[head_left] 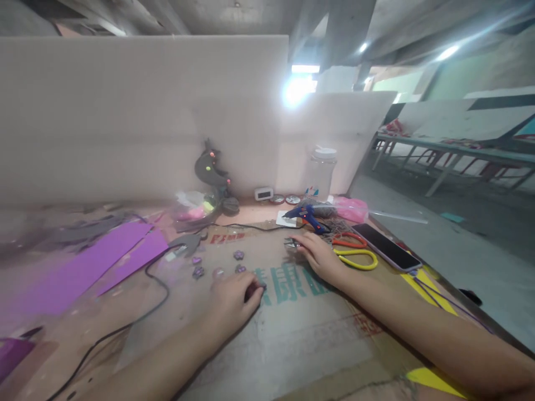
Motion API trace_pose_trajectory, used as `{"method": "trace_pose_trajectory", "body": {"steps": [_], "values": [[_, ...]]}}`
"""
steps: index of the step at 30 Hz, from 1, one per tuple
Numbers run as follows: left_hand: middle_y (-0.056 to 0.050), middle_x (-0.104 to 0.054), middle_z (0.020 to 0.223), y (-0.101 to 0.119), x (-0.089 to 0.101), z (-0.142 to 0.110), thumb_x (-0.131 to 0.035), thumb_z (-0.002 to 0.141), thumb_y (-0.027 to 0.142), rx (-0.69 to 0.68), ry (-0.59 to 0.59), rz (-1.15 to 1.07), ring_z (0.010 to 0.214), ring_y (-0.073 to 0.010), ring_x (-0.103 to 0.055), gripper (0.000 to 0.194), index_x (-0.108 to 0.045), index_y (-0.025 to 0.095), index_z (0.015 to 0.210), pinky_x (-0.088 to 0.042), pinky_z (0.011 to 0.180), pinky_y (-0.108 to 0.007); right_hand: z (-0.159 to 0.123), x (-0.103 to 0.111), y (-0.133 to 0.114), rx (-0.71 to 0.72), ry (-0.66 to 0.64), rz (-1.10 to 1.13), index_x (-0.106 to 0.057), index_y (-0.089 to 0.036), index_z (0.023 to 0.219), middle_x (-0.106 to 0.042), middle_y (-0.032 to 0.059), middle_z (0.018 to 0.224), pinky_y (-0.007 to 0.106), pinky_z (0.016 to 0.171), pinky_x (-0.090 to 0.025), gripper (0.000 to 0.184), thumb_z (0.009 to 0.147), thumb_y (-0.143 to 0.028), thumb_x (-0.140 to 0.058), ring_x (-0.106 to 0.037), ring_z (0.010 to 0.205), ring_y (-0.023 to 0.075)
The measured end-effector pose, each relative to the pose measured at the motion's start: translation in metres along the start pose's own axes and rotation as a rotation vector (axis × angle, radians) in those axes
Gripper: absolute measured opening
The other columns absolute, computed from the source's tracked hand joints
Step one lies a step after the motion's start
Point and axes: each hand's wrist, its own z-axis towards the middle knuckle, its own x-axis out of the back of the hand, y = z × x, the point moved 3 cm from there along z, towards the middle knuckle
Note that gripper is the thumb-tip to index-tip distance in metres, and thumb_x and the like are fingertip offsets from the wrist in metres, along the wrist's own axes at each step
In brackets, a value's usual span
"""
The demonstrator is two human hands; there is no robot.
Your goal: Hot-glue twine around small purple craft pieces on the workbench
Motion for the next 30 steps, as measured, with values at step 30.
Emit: {"method": "trace_pose_trajectory", "body": {"steps": [30], "values": [[0.0, -0.066, 0.072, -0.016, -0.005, 0.009, -0.046, 0.087, 0.039, 0.04, 0.055, -0.141, 0.066, -0.016, -0.06, 0.024, -0.06, 0.02, 0.084, -0.039, 0.061, -0.024, 0.068, -0.022, -0.008, 0.167, 0.042, -0.22, -0.06, -0.013, 0.118, -0.065, 0.0152, 0.111, 0.043, 0.092, -0.045, 0.031, 0.089, -0.021, -0.057, -0.058, 0.104, 0.0261]]}}
